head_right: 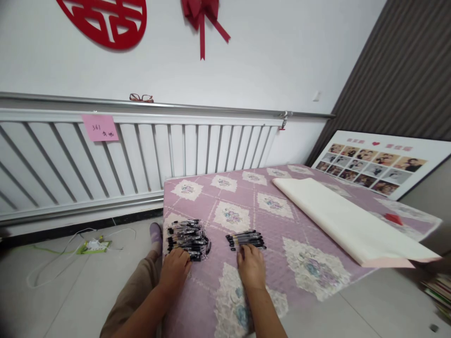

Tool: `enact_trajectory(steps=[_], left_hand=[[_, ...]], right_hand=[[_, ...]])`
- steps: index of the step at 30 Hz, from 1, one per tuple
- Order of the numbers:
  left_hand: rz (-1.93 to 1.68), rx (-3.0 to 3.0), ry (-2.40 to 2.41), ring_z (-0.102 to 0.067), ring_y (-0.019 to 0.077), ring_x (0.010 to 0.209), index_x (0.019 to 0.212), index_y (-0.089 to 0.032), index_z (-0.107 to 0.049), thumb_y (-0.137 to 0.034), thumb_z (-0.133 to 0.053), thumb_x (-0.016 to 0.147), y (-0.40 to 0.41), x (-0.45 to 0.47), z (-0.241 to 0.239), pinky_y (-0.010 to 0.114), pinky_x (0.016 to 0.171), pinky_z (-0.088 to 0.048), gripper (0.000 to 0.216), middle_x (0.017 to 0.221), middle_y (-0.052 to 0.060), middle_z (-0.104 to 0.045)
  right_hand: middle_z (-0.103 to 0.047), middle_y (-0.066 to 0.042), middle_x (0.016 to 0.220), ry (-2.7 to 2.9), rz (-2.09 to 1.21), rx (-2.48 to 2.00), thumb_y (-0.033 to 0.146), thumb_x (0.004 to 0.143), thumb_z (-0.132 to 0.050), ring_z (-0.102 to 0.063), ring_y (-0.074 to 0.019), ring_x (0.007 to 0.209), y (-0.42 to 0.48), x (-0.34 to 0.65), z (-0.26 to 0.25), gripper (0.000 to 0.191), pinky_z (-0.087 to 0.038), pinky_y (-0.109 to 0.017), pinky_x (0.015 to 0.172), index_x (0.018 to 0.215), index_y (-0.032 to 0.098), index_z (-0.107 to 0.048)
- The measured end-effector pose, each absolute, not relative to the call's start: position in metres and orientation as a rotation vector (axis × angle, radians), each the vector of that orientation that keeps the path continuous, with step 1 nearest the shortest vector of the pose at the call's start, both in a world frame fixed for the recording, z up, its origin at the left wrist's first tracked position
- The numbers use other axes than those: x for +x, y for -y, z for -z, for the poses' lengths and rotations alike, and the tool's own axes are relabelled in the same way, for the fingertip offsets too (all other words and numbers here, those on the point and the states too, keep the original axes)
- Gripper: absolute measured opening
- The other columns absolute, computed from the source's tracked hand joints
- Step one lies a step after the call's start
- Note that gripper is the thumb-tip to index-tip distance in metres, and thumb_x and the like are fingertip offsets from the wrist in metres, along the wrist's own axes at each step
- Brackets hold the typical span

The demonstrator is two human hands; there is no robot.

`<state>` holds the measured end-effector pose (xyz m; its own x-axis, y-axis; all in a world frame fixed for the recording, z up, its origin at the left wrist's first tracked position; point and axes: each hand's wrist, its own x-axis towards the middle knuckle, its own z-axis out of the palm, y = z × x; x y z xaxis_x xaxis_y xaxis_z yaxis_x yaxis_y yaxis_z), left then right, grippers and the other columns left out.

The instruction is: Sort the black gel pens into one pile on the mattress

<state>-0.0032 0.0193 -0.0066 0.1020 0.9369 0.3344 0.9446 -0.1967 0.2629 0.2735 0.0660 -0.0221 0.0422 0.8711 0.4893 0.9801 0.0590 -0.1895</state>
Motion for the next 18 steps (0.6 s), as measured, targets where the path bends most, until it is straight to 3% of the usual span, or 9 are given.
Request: enact_trajectory(steps=[6,18], left_hand=[[0.759,-2.326,1.947,-0.053,0.0206,0.090,0.078,-0.022,-0.059,-0.018,-0.064,0.084,-0.016,-0.004,0.005,0.031,0.077,-0.037,0.008,0.087,0.001,-0.060],[0.835,-2.474,1.736,-0.052,0.0192,0.087,0.078,-0.021,-0.057,-0.018,-0.057,0.087,-0.011,-0.004,0.005,0.032,0.083,-0.041,0.009,0.086,0.002,-0.057]], right_hand=[[-0.063,-0.009,0.108,1.825,0.281,-2.067,0.032,0.086,-0.055,-0.052,-0.0268,0.102,-0.052,0.259,0.003,0.024,-0.039,-0.036,0.081,0.105,0.023,-0.066],[-0.067,-0.005,0.100,1.938,0.270,-1.890,0.032,0.084,-0.058,-0.056,-0.0253,0.098,-0.038,0.251,0.005,0.019,-0.034,-0.040,0.086,0.100,0.024,-0.064]])
